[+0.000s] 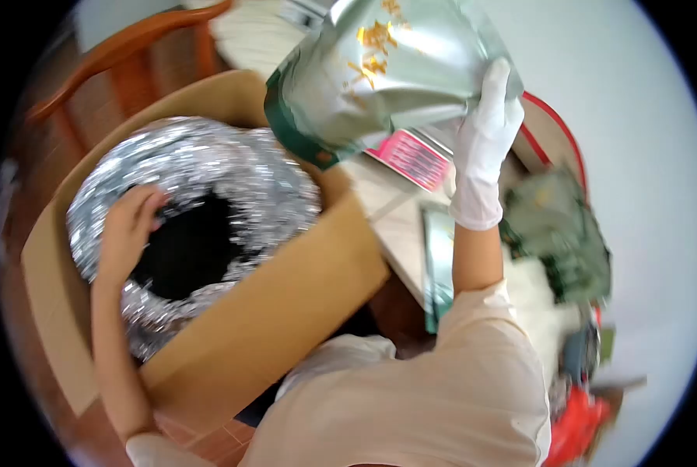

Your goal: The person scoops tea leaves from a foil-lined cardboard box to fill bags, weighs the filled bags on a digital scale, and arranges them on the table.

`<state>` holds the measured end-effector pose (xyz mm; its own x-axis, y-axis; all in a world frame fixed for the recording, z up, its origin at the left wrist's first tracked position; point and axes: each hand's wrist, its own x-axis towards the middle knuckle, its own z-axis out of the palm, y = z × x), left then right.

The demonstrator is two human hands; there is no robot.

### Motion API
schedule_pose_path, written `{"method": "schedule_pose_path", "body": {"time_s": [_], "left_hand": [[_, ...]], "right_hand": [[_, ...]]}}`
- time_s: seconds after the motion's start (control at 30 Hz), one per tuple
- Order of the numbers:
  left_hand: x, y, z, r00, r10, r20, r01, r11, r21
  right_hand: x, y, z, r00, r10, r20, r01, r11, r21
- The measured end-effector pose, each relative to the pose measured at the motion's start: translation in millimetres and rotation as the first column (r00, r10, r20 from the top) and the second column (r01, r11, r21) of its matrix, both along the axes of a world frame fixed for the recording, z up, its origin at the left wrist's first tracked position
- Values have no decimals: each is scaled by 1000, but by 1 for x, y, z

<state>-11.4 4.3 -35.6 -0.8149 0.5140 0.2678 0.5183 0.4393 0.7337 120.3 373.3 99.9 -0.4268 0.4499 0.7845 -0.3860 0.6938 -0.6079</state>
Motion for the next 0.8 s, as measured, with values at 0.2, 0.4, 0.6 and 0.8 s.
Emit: {"method": "schedule_pose_path", "body": {"time_s": [0.2, 0.4, 0.6, 0.8], "left_hand": [[21, 27, -22, 969, -184, 165, 191, 981, -24], [16, 22, -51, 917, -134, 376, 194, 973, -127], [0, 8, -83, 894, -86, 439, 173, 971, -163], [-4, -2, -94, 871, -12, 491, 157, 954, -255]], "right_hand": [[141, 68, 48, 836, -547, 28, 547, 837, 28], [290, 121, 82, 516, -848, 120, 846, 527, 81], [398, 181, 92, 154, -823, 547, 896, 350, 273], [440, 277, 11, 218, -922, 319, 864, 334, 376]]}}
